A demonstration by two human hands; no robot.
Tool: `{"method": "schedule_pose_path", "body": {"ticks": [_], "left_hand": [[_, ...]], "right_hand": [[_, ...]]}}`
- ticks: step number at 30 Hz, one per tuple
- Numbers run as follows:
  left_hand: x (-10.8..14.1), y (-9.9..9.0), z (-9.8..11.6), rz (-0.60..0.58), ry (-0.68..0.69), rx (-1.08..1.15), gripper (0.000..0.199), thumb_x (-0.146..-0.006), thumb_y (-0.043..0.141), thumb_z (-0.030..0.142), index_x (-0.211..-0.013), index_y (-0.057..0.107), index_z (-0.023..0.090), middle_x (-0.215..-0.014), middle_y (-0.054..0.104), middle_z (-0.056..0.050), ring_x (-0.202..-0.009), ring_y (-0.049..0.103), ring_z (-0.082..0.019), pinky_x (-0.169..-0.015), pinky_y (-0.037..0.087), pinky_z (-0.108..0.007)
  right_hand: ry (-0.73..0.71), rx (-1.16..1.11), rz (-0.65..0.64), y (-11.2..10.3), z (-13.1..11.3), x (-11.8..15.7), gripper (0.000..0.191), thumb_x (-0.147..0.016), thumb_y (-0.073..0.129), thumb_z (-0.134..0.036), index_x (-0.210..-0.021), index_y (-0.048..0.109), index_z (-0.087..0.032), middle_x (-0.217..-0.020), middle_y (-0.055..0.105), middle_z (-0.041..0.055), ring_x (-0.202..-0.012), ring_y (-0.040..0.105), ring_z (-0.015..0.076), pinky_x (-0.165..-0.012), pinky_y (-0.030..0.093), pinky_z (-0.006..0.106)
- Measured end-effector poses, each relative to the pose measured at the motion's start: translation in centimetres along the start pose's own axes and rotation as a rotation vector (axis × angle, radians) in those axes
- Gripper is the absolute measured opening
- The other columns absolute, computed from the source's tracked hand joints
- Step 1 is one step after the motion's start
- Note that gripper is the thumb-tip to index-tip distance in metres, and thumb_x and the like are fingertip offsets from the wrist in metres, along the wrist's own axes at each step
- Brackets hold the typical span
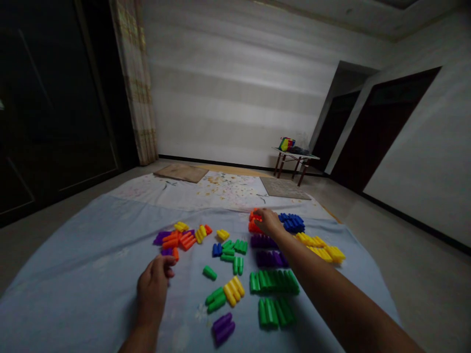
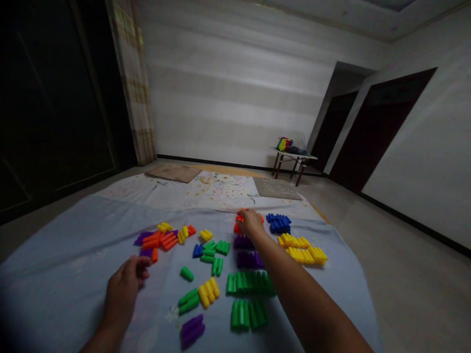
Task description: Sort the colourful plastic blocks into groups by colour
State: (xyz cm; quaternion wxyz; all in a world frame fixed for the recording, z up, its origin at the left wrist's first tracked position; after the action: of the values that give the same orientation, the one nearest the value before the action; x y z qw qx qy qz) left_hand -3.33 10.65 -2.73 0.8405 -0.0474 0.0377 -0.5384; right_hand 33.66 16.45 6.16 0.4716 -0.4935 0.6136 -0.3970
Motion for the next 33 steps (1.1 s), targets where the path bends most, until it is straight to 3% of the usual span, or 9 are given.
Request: {"method": "schedule_pose_path", "body": {"ticks": [5,10,14,19,22,25,33], "left_hand": [[0.3,0.0,-0.1,-0.002,0.007,0.020,0.042,-0.076,0.037,0.051,-0.073,0.060,0.016,-0.053,0.051,0.001,-0.050,0.046,-0.013,-0.042,0.036,-0.023],[0.6,-1.0,0.6,0.058,0.083,0.045,0.035,-0.077,0.036,0.042,-0.074,0.060,0.017,-0.059,0.053,0.000,-0.056,0.050,-0.014,-0.047,0.040,-0.023],[0.5,-2.7,0.2,0.225,0.109,0.133,0.039,-0.080,0.033,0.042,-0.091,0.059,0.016,-0.087,0.061,-0.006,-0.071,0.057,-0.015,-0.059,0.047,-0.027],[0.1,-3.2,-1.9,0.328,-0.015,0.359,0.053,-0.082,0.032,0.046,-0.119,0.049,0.012,-0.122,0.052,-0.017,-0.094,0.061,-0.020,-0.081,0.050,-0.034],[0.0,-2.8,-2.6,0.304,-0.088,0.415,0.055,-0.084,0.030,0.047,-0.124,0.045,0.014,-0.131,0.047,-0.018,-0.102,0.060,-0.020,-0.087,0.048,-0.032],[0.1,-2.4,-3.0,0.284,-0.130,0.456,0.057,-0.085,0.029,0.048,-0.127,0.043,0.013,-0.133,0.046,-0.019,-0.108,0.058,-0.023,-0.093,0.046,-0.035],[0.0,-2.5,-2.9,0.304,-0.119,0.537,0.055,-0.085,0.033,0.043,-0.129,0.043,0.012,-0.136,0.042,-0.020,-0.123,0.046,-0.025,-0.100,0.040,-0.038]], "right_hand": [[-0.199,-0.089,-0.058,2.0,-7.6,1.4,0.031,-0.081,0.054,-0.030,-0.110,0.063,-0.023,-0.106,0.064,0.0061,-0.099,0.057,0.0190,-0.086,0.040,0.029],[-0.360,-0.179,-0.106,4.8,-15.8,1.2,0.035,-0.079,0.057,-0.033,-0.113,0.061,-0.024,-0.115,0.059,0.0076,-0.108,0.051,0.0225,-0.091,0.037,0.035],[-0.451,-0.139,-0.141,7.2,-22.1,0.1,0.042,-0.077,0.058,-0.043,-0.116,0.058,-0.026,-0.121,0.056,0.0071,-0.112,0.047,0.0260,-0.091,0.035,0.041],[-0.512,-0.046,-0.207,10.5,-28.3,-0.9,0.052,-0.074,0.056,-0.052,-0.119,0.055,-0.027,-0.124,0.053,0.0087,-0.114,0.044,0.0284,-0.091,0.035,0.045],[-0.526,0.031,-0.243,12.1,-30.0,-1.1,0.053,-0.073,0.054,-0.055,-0.117,0.056,-0.026,-0.123,0.053,0.0113,-0.114,0.044,0.0316,-0.090,0.035,0.051],[-0.523,0.087,-0.264,12.7,-30.2,-1.1,0.053,-0.074,0.053,-0.055,-0.117,0.055,-0.024,-0.120,0.055,0.0136,-0.113,0.045,0.0334,-0.088,0.035,0.055],[-0.562,0.148,-0.290,10.7,-28.0,2.0,0.038,-0.083,0.042,-0.043,-0.106,0.061,-0.019,-0.107,0.063,0.0137,-0.103,0.053,0.0293,-0.083,0.041,0.050]]}}
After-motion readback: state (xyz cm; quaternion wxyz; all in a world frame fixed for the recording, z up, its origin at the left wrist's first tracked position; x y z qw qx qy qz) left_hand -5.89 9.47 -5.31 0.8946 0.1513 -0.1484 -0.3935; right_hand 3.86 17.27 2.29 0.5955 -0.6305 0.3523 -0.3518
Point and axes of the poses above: each hand's wrist, its own x-axis away from the middle knuckle, its own y-axis out of the palm, z = x × y, the point moved 10 cm from there along -x, towards the middle knuckle
